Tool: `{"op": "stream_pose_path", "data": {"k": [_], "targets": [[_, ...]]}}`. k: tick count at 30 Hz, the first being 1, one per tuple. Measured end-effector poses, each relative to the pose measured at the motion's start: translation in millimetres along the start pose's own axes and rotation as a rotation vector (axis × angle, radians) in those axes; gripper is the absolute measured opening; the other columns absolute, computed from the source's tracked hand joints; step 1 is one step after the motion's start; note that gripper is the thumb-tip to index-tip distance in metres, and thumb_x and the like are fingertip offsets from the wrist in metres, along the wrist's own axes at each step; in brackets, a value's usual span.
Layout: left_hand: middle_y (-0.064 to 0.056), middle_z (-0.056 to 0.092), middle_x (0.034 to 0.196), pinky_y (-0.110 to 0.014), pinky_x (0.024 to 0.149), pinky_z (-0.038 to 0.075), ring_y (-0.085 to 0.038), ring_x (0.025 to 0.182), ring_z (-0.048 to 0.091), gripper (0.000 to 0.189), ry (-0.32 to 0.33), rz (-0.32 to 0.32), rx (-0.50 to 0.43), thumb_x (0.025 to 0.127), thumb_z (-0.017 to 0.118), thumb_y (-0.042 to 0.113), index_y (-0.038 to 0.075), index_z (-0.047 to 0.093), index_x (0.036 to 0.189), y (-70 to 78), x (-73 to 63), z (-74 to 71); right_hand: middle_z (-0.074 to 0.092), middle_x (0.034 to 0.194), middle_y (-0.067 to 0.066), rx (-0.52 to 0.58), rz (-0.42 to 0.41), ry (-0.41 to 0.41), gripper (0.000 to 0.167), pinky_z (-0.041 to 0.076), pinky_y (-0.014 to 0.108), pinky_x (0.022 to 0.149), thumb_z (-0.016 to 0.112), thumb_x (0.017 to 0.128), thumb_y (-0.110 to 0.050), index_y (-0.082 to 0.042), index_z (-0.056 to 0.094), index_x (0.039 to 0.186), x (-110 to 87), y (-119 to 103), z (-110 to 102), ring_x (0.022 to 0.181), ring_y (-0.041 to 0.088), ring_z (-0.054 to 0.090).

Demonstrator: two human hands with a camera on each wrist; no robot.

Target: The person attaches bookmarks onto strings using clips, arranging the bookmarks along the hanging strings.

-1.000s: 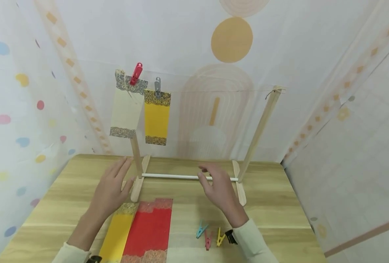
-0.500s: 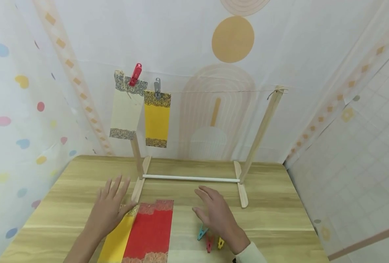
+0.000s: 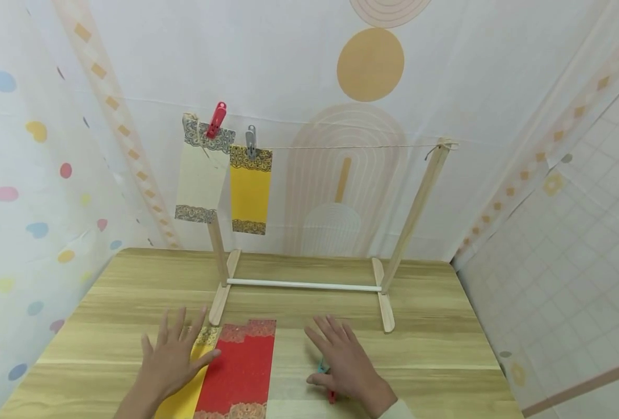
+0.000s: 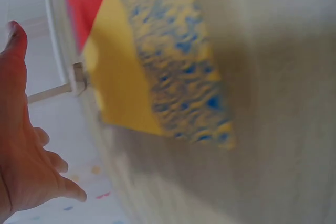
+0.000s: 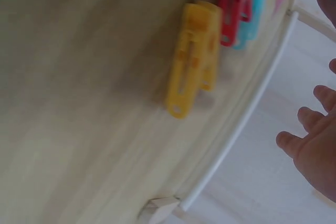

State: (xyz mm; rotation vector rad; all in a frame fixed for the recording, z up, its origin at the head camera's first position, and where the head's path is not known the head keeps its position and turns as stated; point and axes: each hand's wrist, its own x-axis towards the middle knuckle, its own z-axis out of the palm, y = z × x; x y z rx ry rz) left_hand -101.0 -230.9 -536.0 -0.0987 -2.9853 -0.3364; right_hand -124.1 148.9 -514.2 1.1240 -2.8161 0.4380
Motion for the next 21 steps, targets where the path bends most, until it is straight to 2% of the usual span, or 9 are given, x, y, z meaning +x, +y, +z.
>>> {"op": "stream_pose_path", "data": {"k": [2,8,13,17,21], "targets": [[-0.03,0.023,0.16,-0.088,0.096,0.013,-0.063,0.141,0.018,0.098,-0.012,-0.007,0.003,0.085,0.058,0.076,0.018,0.032,0.158,-1.5,-2.5,4.4,0.028,0.164,0.017,0.011,0.019,-0.033,0.092,0.024,0.061,0.115,0.079,0.083,-0.051,-0.011,0.04,0.155,-2.0,0,3,0.149,0.042,0.025],[-0.033,0.03,0.156,-0.086,0.097,0.018,-0.062,0.139,0.024,0.104,0.021,0.0,0.011,0.08,0.065,0.075,0.016,0.03,0.157,-6.6,-7.9,16.3,0.033,0.162,0.015,0.058,0.062,-0.077,0.088,0.027,0.06,0.114,0.08,0.083,-0.047,-0.013,0.042,0.154,-6.0,2,10,0.148,0.04,0.028],[-0.038,0.028,0.154,-0.081,0.101,0.022,-0.063,0.138,0.025,0.112,-0.018,-0.042,-0.022,0.076,0.069,0.075,0.009,0.029,0.157,-9.6,-11.8,23.1,0.038,0.159,0.016,0.086,0.066,-0.089,0.082,0.034,0.058,0.111,0.08,0.084,-0.044,-0.01,0.047,0.151,-9.9,5,17,0.145,0.04,0.034],[-0.039,0.035,0.147,-0.076,0.098,0.032,-0.061,0.133,0.035,0.12,-0.022,-0.08,-0.027,0.072,0.069,0.079,0.002,0.031,0.155,-10.4,-10.5,26.0,0.046,0.151,0.017,0.081,0.067,-0.067,0.071,0.043,0.055,0.105,0.08,0.087,-0.038,-0.008,0.054,0.146,-12.5,8,22,0.138,0.037,0.044],[-0.035,0.049,0.13,-0.069,0.088,0.044,-0.054,0.117,0.049,0.121,-0.005,-0.11,0.002,0.068,0.071,0.081,-0.007,0.042,0.145,-8.9,-10.0,24.2,0.056,0.14,0.013,0.076,0.084,-0.037,0.061,0.048,0.05,0.1,0.08,0.087,-0.04,-0.007,0.062,0.136,-14.2,12,27,0.127,0.032,0.054]]}}
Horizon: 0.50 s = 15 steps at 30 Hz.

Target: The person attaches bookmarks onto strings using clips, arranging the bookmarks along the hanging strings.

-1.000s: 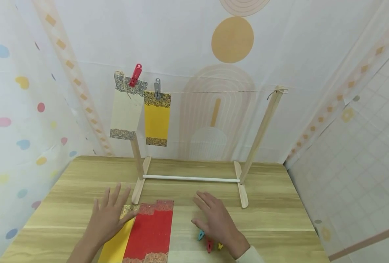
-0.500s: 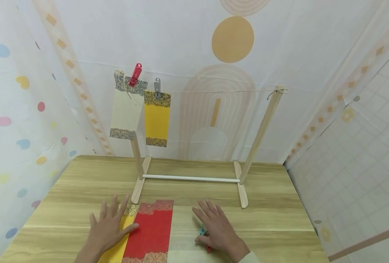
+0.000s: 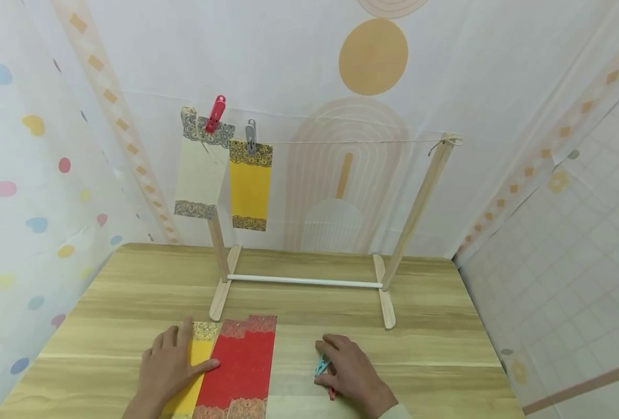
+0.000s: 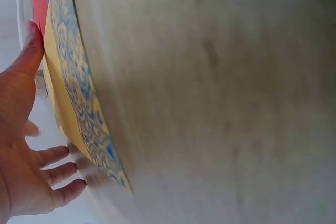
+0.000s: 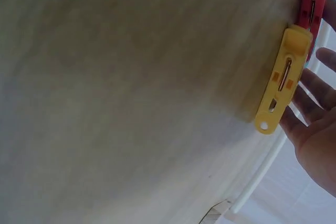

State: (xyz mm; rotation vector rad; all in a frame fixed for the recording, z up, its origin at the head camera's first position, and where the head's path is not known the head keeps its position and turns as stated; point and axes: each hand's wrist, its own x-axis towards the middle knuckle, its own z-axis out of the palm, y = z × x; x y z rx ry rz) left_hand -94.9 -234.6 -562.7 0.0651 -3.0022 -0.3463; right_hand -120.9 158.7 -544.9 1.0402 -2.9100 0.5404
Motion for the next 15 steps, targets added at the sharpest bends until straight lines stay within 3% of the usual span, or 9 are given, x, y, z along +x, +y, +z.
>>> {"op": "stream_pose_path", "data": {"k": [3,7,15], "targets": [[-0.029,0.054,0.11,-0.058,0.076,0.05,-0.044,0.096,0.054,0.115,0.02,-0.021,0.033,0.065,0.075,0.079,-0.013,0.051,0.131,2.0,-0.7,-2.3,0.06,0.133,0.01,-0.012,0.016,0.024,0.054,0.049,0.048,0.097,0.079,0.088,-0.041,-0.007,0.067,0.128,0.6,2.0,2.0,0.12,0.029,0.057],[-0.021,0.048,0.088,-0.046,0.063,0.046,-0.032,0.076,0.047,0.108,0.037,-0.041,0.021,0.064,0.081,0.072,-0.015,0.055,0.123,3.1,-0.5,-1.8,0.062,0.126,0.007,0.004,0.045,0.051,0.046,0.052,0.042,0.093,0.078,0.089,-0.038,-0.007,0.07,0.121,1.4,3.1,5.4,0.112,0.025,0.058],[-0.017,0.044,0.076,-0.041,0.057,0.04,-0.031,0.07,0.044,0.095,0.013,-0.123,-0.105,0.061,0.092,0.055,-0.014,0.056,0.116,4.4,3.0,-4.1,0.06,0.12,0.005,0.111,0.092,0.035,0.036,0.053,0.036,0.087,0.079,0.089,-0.027,-0.006,0.071,0.117,4.6,3.6,5.0,0.106,0.021,0.058]]}}
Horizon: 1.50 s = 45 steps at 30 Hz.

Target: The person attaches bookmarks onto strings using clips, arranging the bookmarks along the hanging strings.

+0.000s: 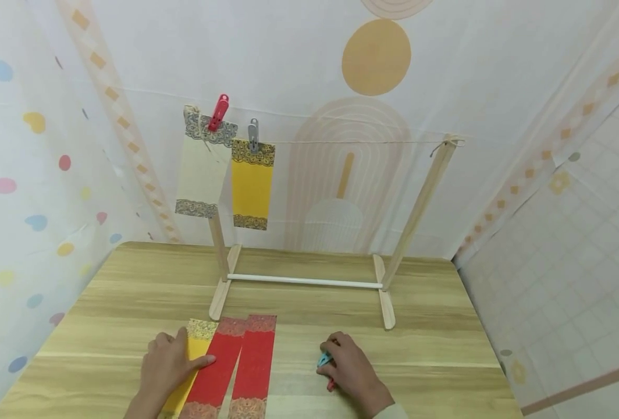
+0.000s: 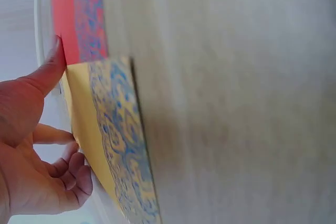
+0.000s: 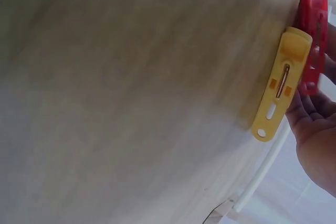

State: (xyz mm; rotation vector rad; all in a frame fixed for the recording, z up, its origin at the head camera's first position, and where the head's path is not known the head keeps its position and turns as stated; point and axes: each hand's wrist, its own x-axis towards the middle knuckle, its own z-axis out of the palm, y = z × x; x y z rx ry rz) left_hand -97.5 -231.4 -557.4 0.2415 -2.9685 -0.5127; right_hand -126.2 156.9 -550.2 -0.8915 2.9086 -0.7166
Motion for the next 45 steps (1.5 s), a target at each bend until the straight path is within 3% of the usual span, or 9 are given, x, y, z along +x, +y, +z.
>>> {"op": "stream_pose_path", "data": {"k": [4,10,17,25,31,35,42,45], "targets": [[-0.018,0.044,0.076,-0.041,0.058,0.04,-0.032,0.072,0.044,0.087,-0.036,-0.056,-0.045,0.061,0.095,0.049,-0.013,0.054,0.107,3.7,2.2,-2.7,0.06,0.116,0.005,0.022,0.002,0.018,0.032,0.055,0.035,0.085,0.08,0.087,-0.021,-0.005,0.071,0.113,0.4,-1,-2,0.102,0.021,0.061],[-0.024,0.046,0.087,-0.045,0.058,0.045,-0.037,0.08,0.046,0.089,-0.055,-0.127,-0.113,0.06,0.097,0.042,-0.015,0.05,0.11,7.4,5.0,-5.8,0.063,0.115,0.007,0.005,-0.019,0.042,0.03,0.055,0.036,0.086,0.08,0.086,-0.017,-0.003,0.072,0.112,0.4,-1,-4,0.102,0.022,0.063],[-0.021,0.041,0.082,-0.042,0.057,0.041,-0.035,0.077,0.043,0.08,-0.12,-0.195,-0.137,0.058,0.098,0.043,-0.006,0.044,0.091,8.2,5.6,-8.3,0.063,0.115,0.006,0.042,0.012,-0.003,0.029,0.055,0.037,0.086,0.08,0.086,-0.013,-0.003,0.072,0.113,0.6,0,-4,0.101,0.023,0.063],[-0.021,0.043,0.081,-0.042,0.061,0.04,-0.035,0.075,0.045,0.08,-0.077,-0.146,-0.122,0.058,0.097,0.043,-0.009,0.048,0.094,8.6,4.5,-6.2,0.062,0.105,-0.003,0.013,0.056,0.015,0.024,0.054,0.032,0.078,0.08,0.087,-0.026,-0.01,0.073,0.104,1.2,2,-8,0.09,0.011,0.06],[-0.031,0.048,0.096,-0.048,0.06,0.046,-0.043,0.083,0.05,0.101,-0.015,-0.091,-0.121,0.059,0.097,0.043,-0.013,0.048,0.128,8.5,1.2,-5.0,0.059,0.099,-0.004,0.011,0.075,0.018,0.019,0.054,0.031,0.074,0.077,0.09,-0.026,-0.012,0.073,0.102,0.4,3,-10,0.085,0.01,0.06],[-0.031,0.049,0.102,-0.051,0.056,0.049,-0.041,0.081,0.055,0.106,-0.037,-0.083,-0.166,0.064,0.096,0.039,-0.008,0.039,0.14,9.4,1.9,-7.7,0.063,0.104,0.0,0.044,0.099,0.038,0.022,0.055,0.036,0.078,0.074,0.093,-0.022,-0.008,0.072,0.11,0.7,3,-12,0.091,0.017,0.064],[-0.031,0.053,0.11,-0.051,0.054,0.05,-0.035,0.072,0.061,0.075,-0.079,-0.094,-0.195,0.087,0.078,0.018,-0.007,0.036,0.144,10.1,4.2,-12.8,0.065,0.108,0.006,0.122,0.12,0.079,0.022,0.056,0.037,0.079,0.073,0.093,-0.009,-0.002,0.068,0.113,-0.7,4,-15,0.095,0.022,0.066],[-0.029,0.055,0.108,-0.051,0.052,0.049,-0.034,0.068,0.06,0.064,-0.066,-0.083,-0.199,0.09,0.069,0.01,-0.005,0.038,0.144,10.0,3.1,-14.1,0.064,0.109,0.008,0.131,0.129,0.099,0.023,0.056,0.036,0.079,0.073,0.092,-0.006,0.0,0.07,0.114,-1.4,6,-15,0.096,0.022,0.066]]}}
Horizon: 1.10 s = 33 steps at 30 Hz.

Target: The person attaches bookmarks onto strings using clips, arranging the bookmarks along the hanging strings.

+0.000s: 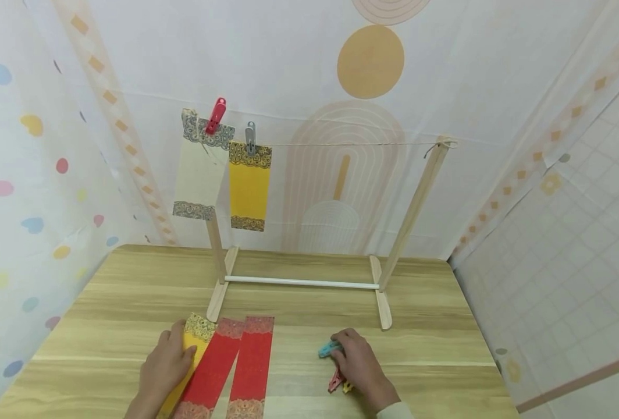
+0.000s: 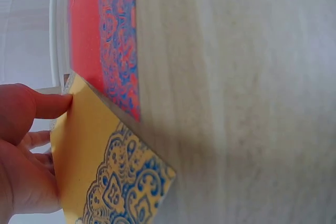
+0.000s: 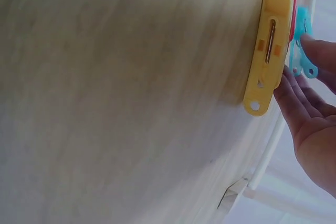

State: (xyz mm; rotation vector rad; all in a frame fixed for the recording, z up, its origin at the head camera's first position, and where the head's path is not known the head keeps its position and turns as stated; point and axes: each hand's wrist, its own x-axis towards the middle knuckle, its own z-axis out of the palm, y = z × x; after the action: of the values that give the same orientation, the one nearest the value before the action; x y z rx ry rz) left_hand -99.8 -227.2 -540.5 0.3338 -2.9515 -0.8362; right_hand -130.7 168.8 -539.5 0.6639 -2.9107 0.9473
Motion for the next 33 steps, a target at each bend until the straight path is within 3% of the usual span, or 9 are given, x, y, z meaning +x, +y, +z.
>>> {"op": "stream_pose_path", "data": {"k": [7,11,16,23,28,33], "targets": [[-0.025,0.057,0.105,-0.043,0.047,0.043,-0.025,0.061,0.05,0.058,0.01,0.02,-0.026,0.088,0.051,-0.002,-0.004,0.039,0.145,2.5,-2.7,-6.0,0.064,0.111,0.012,0.042,0.024,0.074,0.024,0.056,0.04,0.084,0.069,0.091,0.003,0.007,0.07,0.116,1.6,2,0,0.1,0.027,0.065],[-0.025,0.056,0.106,-0.042,0.048,0.044,-0.025,0.063,0.05,0.063,0.006,0.026,-0.026,0.083,0.05,-0.004,-0.002,0.038,0.145,0.5,-2.4,-8.7,0.064,0.111,0.012,0.026,0.036,0.121,0.023,0.056,0.041,0.085,0.066,0.092,0.007,0.007,0.071,0.115,2.8,1,0,0.103,0.028,0.065],[-0.027,0.057,0.108,-0.045,0.048,0.044,-0.025,0.062,0.05,0.063,0.037,0.056,-0.017,0.082,0.049,-0.005,0.0,0.04,0.145,-0.1,-3.0,-14.7,0.065,0.114,0.012,0.06,0.075,0.139,0.023,0.056,0.033,0.079,0.066,0.093,0.006,0.005,0.071,0.116,4.0,1,-2,0.1,0.024,0.065],[-0.033,0.055,0.118,-0.041,0.046,0.042,-0.026,0.062,0.049,0.065,0.04,0.079,-0.032,0.083,0.047,-0.007,0.0,0.039,0.147,2.9,-0.9,-20.1,0.065,0.111,0.013,0.087,0.051,0.183,0.022,0.056,0.032,0.078,0.065,0.093,0.008,0.006,0.071,0.114,4.6,0,-5,0.099,0.026,0.066],[-0.034,0.054,0.127,-0.045,0.052,0.048,-0.034,0.078,0.059,0.063,0.083,0.097,-0.039,0.084,0.047,-0.008,-0.001,0.042,0.146,10.2,3.4,-19.5,0.066,0.113,0.015,0.107,0.055,0.223,0.024,0.056,0.038,0.084,0.062,0.094,0.01,0.006,0.071,0.116,7.4,-1,-6,0.104,0.031,0.066],[-0.031,0.054,0.132,-0.056,0.067,0.053,-0.042,0.103,0.061,0.058,0.147,0.128,-0.074,0.087,0.047,-0.008,0.0,0.045,0.145,25.1,8.2,-15.9,0.066,0.115,0.018,0.201,0.058,0.271,0.025,0.056,0.032,0.079,0.06,0.095,0.011,0.007,0.07,0.117,10.9,-2,-10,0.102,0.032,0.065]]}}
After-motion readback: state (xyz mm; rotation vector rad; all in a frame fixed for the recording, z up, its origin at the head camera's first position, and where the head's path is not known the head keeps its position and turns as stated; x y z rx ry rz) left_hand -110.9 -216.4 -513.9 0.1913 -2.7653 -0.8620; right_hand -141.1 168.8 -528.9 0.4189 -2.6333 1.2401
